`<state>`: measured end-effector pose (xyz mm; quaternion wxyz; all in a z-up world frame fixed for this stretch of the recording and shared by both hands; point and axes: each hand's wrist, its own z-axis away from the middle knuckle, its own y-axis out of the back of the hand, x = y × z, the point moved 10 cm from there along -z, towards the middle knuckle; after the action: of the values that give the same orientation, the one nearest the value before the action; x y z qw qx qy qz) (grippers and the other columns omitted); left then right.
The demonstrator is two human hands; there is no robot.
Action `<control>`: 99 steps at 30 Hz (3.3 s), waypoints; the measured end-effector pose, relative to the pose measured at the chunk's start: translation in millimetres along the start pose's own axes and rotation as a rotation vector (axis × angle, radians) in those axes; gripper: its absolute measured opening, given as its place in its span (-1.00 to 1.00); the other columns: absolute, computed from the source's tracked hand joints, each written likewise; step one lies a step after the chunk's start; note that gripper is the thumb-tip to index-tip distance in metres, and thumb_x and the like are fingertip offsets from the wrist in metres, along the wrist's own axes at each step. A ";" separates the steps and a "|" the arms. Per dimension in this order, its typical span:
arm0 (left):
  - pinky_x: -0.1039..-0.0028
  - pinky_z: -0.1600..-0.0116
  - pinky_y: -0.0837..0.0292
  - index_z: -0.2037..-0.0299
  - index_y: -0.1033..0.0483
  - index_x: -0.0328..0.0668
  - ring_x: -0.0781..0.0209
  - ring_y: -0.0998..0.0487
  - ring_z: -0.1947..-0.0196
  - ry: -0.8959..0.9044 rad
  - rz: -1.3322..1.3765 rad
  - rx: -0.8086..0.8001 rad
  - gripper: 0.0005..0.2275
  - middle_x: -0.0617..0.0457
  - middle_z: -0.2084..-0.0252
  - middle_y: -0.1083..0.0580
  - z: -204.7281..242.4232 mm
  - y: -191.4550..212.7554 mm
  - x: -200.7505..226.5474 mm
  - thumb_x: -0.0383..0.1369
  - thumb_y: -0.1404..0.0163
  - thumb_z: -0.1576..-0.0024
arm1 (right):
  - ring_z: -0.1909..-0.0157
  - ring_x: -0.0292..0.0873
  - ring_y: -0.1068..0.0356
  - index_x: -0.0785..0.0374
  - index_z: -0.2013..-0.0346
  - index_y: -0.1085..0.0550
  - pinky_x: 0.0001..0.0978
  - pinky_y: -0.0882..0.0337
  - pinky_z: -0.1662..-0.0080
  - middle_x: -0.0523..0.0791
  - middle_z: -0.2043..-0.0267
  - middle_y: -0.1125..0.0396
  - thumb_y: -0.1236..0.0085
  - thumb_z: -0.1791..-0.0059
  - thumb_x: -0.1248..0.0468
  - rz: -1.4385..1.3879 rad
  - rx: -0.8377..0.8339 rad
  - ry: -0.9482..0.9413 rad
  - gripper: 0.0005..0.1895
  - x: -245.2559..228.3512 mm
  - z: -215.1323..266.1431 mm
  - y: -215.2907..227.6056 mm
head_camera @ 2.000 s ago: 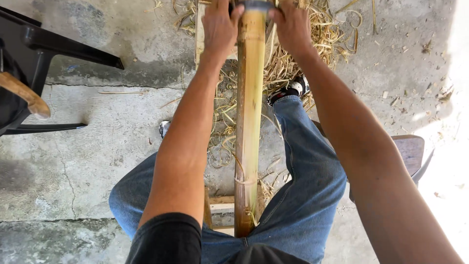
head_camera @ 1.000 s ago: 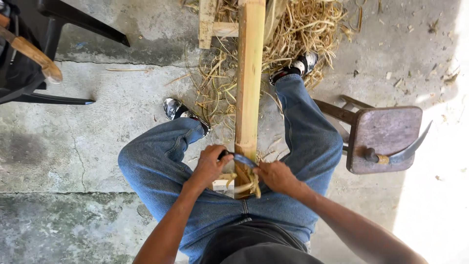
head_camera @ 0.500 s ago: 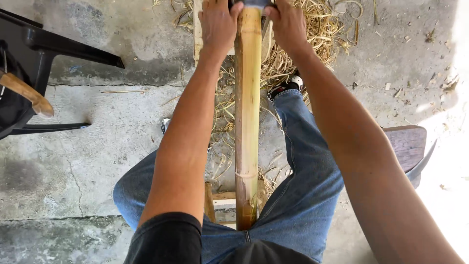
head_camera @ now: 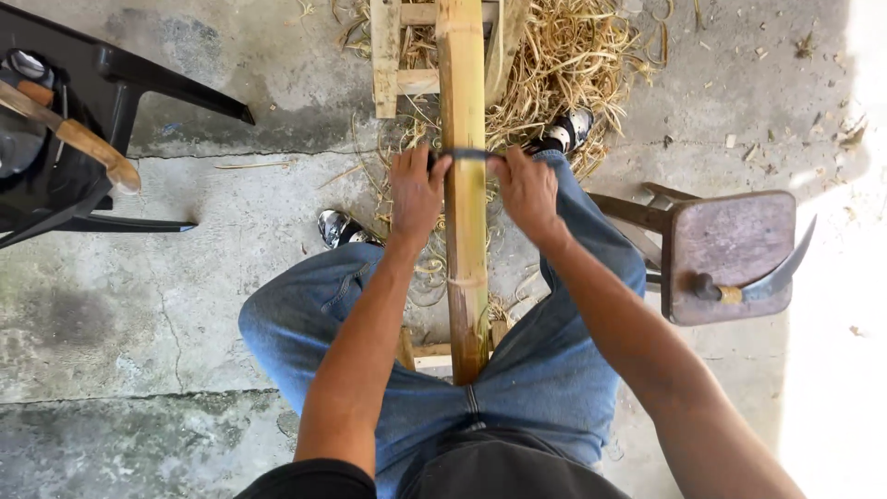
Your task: The recorder uses a curved sickle blade to shave and smooth the outer surface of a bamboo pole held in a wooden jig.
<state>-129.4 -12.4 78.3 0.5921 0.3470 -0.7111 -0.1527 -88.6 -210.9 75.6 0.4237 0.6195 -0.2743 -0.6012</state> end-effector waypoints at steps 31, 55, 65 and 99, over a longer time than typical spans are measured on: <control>0.01 0.11 -0.36 0.11 -0.48 -0.43 -0.34 -0.48 0.23 0.052 0.079 -0.243 -0.68 -0.34 0.25 -0.49 210.0 32.4 -10.6 -0.20 -0.04 -0.25 | 0.56 0.05 -0.38 0.20 0.22 -0.52 -0.08 -0.37 0.43 0.00 0.53 -0.34 0.06 -0.09 0.12 -0.049 -0.152 0.105 -0.74 -17.2 217.8 -37.9; 0.44 0.55 -0.17 0.23 -0.47 -0.23 0.39 -0.26 0.63 1.219 0.855 0.169 -0.73 0.14 0.52 -0.34 222.5 82.6 -83.7 -0.15 -0.03 -0.23 | 0.06 -0.03 -0.46 0.29 -0.10 -0.35 -0.13 -0.45 -0.02 0.02 0.09 -0.47 -0.47 0.28 0.17 -0.687 -0.182 -0.576 -0.27 41.7 107.2 -130.9; 0.34 0.52 -0.21 0.29 -0.44 -0.29 0.26 -0.32 0.63 0.772 0.546 0.186 -0.70 0.06 0.58 -0.35 160.3 105.6 -80.4 -0.16 -0.03 -0.27 | 0.11 -0.20 -0.40 0.27 -0.06 -0.35 -0.32 -0.43 0.03 -0.10 0.09 -0.40 -0.21 -0.06 0.16 -1.054 0.072 -0.528 -0.63 77.2 74.3 -66.6; 0.14 0.15 -0.24 0.19 -0.41 -0.12 0.13 -0.42 0.33 -0.066 -0.342 0.049 -0.66 0.07 0.35 -0.41 -177.5 -36.2 -39.6 0.01 0.08 -0.31 | 0.69 -0.43 -0.06 0.16 0.40 -0.35 -0.47 -0.08 0.70 -0.19 0.59 -0.27 0.16 -0.21 -0.14 -0.253 0.055 0.117 -0.50 38.7 -192.3 -36.3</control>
<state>52.5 22.9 71.2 0.5249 0.4722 -0.6643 -0.2452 98.1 -188.4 9.0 0.3427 0.6945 -0.1853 -0.6049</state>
